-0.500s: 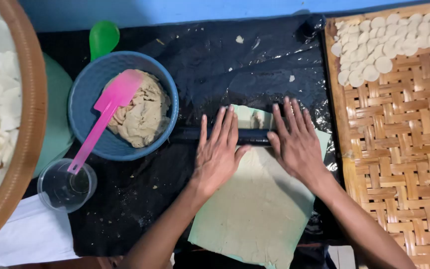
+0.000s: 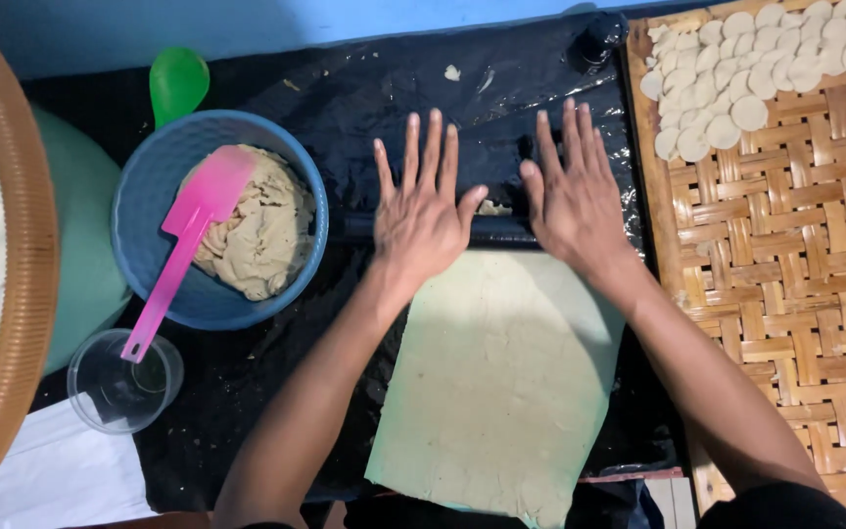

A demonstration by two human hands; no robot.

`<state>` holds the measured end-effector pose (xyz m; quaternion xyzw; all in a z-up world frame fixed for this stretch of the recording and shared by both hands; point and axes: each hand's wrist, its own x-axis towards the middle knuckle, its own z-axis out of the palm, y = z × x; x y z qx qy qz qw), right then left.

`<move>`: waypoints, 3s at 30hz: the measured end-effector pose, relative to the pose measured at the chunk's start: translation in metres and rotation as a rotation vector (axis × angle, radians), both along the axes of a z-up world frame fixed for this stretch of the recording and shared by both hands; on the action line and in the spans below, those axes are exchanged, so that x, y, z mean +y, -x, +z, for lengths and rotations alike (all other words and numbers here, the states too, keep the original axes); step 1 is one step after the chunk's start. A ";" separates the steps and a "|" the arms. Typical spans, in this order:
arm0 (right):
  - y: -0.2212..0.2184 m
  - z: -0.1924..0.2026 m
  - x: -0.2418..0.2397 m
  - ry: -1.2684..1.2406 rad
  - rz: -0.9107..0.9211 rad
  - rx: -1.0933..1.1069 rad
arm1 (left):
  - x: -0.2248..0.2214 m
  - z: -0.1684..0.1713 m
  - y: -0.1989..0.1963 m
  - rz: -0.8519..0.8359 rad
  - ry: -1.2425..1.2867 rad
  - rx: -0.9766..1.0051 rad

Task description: Rolling out dough and cutting it into small circular pieces for cracker production.

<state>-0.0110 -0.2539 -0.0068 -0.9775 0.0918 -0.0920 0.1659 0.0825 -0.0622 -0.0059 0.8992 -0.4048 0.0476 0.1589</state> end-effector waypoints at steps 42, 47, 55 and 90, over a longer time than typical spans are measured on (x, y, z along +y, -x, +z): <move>-0.068 -0.027 -0.028 -0.069 -0.159 -0.100 | 0.038 0.002 -0.024 -0.079 0.096 -0.027; -0.035 0.017 -0.027 -0.380 -0.164 -0.458 | 0.031 0.005 -0.030 0.013 0.074 0.072; 0.004 0.015 -0.006 -0.701 -0.256 -0.296 | 0.037 0.023 -0.003 0.221 0.223 0.572; -0.045 0.060 0.209 -0.016 0.487 -0.342 | 0.105 -0.017 0.082 0.569 0.222 0.349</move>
